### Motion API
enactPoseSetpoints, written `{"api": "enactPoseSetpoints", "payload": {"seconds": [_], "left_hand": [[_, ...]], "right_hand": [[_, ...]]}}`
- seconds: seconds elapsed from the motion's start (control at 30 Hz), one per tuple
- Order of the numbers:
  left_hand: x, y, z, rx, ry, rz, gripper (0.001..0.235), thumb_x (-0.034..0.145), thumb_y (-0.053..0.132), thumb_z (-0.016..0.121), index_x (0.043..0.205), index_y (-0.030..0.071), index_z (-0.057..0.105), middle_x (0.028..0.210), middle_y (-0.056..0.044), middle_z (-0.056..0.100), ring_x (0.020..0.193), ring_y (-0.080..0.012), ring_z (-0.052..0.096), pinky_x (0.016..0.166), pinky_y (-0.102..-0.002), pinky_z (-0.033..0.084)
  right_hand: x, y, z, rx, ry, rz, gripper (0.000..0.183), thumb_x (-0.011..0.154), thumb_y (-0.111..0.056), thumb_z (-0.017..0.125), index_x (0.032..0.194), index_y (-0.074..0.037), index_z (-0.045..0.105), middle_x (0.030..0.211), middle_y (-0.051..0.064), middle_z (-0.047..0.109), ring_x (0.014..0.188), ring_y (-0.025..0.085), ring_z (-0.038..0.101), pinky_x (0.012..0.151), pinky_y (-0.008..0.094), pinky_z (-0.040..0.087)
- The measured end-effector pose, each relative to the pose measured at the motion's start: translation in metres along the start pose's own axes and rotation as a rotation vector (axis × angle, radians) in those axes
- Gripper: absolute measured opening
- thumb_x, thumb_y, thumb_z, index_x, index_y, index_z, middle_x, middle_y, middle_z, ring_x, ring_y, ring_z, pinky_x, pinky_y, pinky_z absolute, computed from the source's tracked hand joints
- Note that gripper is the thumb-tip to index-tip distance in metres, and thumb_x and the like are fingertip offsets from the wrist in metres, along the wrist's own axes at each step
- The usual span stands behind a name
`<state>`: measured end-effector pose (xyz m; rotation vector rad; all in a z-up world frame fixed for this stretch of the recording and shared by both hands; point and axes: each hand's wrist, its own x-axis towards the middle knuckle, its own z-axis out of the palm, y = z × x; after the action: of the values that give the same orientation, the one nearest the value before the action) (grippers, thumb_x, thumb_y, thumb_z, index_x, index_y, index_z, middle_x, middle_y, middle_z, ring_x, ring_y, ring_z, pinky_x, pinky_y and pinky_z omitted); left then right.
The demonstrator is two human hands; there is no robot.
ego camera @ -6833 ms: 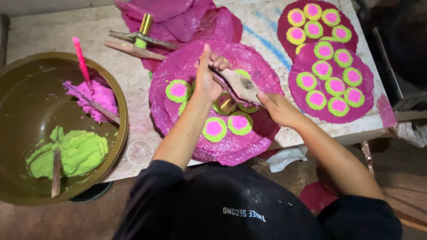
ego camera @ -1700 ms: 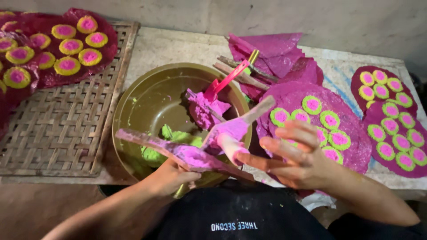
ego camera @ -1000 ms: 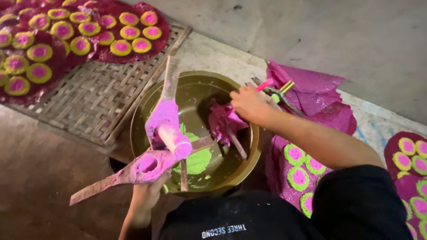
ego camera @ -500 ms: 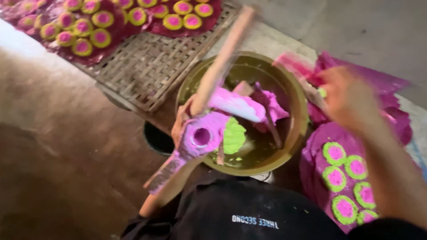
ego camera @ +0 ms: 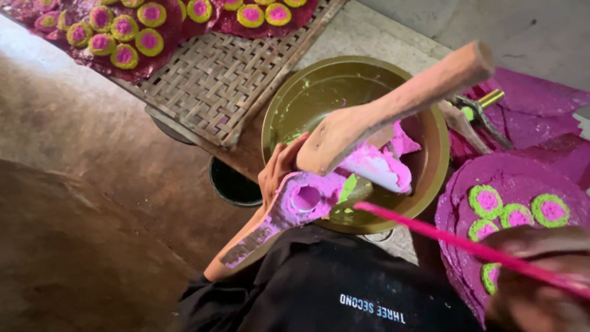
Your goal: The person uses a wooden mold to scoop green and pink dough from a bowl, then presses the mold onto a flat pink sheet to create circular, two-toned cake shapes. The finished cakes are arranged on a woven tray.
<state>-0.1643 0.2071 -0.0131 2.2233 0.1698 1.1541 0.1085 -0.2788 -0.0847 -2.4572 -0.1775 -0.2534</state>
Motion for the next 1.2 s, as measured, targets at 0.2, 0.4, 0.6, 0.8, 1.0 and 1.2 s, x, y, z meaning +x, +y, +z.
{"api": "enactPoseSetpoints", "payload": {"seconds": [0.2,0.4,0.6,0.8,1.0,1.2], "left_hand": [[0.005,0.012,-0.002,0.017,-0.032,-0.010,0.047,0.102,0.025,0.059,0.145,0.005,0.055,0.137,-0.014,0.064,0.112,-0.0350,0.069,0.095,-0.041,0.058],[0.001,0.011,0.017,0.222,-0.038,-0.008,0.047,0.103,0.029,0.055,0.146,0.008,0.056,0.131,-0.014,0.067,0.107,-0.0346,0.069,0.090,-0.039,0.057],[0.003,-0.009,0.014,0.114,-0.072,0.048,0.046,0.104,0.026,0.056,0.145,0.006,0.056,0.132,-0.014,0.066,0.109,-0.0332,0.068,0.094,-0.040,0.058],[0.007,-0.011,0.010,0.099,-0.084,0.157,0.038,0.102,0.026,0.057,0.135,0.008,0.056,0.132,-0.017,0.066,0.110,-0.0347,0.067,0.092,-0.040,0.056],[0.005,-0.015,0.013,0.047,-0.174,0.060,0.048,0.102,0.031,0.056,0.143,0.008,0.059,0.119,-0.013,0.067,0.099,-0.0332,0.066,0.088,-0.040,0.056],[0.010,-0.022,0.020,0.125,-0.227,0.120,0.048,0.102,0.031,0.054,0.145,0.010,0.058,0.111,-0.011,0.066,0.096,-0.0305,0.068,0.084,-0.039,0.056]], "right_hand": [[-0.113,-0.215,0.049,0.914,-0.596,-0.314,0.031,0.101,-0.010,0.064,0.126,0.007,0.062,0.104,0.021,0.068,0.083,0.023,0.067,0.069,0.029,0.055],[-0.137,-0.325,0.094,1.068,-0.453,-1.010,0.033,0.104,-0.032,0.060,0.116,-0.002,0.065,0.109,0.016,0.066,0.105,0.034,0.068,0.100,0.042,0.057],[-0.122,-0.315,0.091,0.931,-0.607,-0.957,0.011,0.097,-0.007,0.060,0.106,-0.002,0.064,0.112,0.015,0.072,0.103,0.027,0.077,0.090,0.034,0.062],[-0.097,-0.323,0.074,0.569,-0.371,-1.410,0.022,0.086,-0.006,0.074,0.106,-0.002,0.067,0.118,0.019,0.074,0.097,0.028,0.075,0.080,0.033,0.061],[-0.111,-0.318,0.090,0.776,-0.497,-0.990,0.018,0.084,0.006,0.062,0.099,-0.004,0.066,0.111,0.015,0.078,0.084,0.018,0.075,0.072,0.029,0.061],[-0.089,-0.329,0.062,0.722,-0.760,-1.049,0.018,0.083,0.002,0.072,0.099,-0.005,0.071,0.112,0.017,0.077,0.099,0.026,0.077,0.086,0.035,0.059]]}}
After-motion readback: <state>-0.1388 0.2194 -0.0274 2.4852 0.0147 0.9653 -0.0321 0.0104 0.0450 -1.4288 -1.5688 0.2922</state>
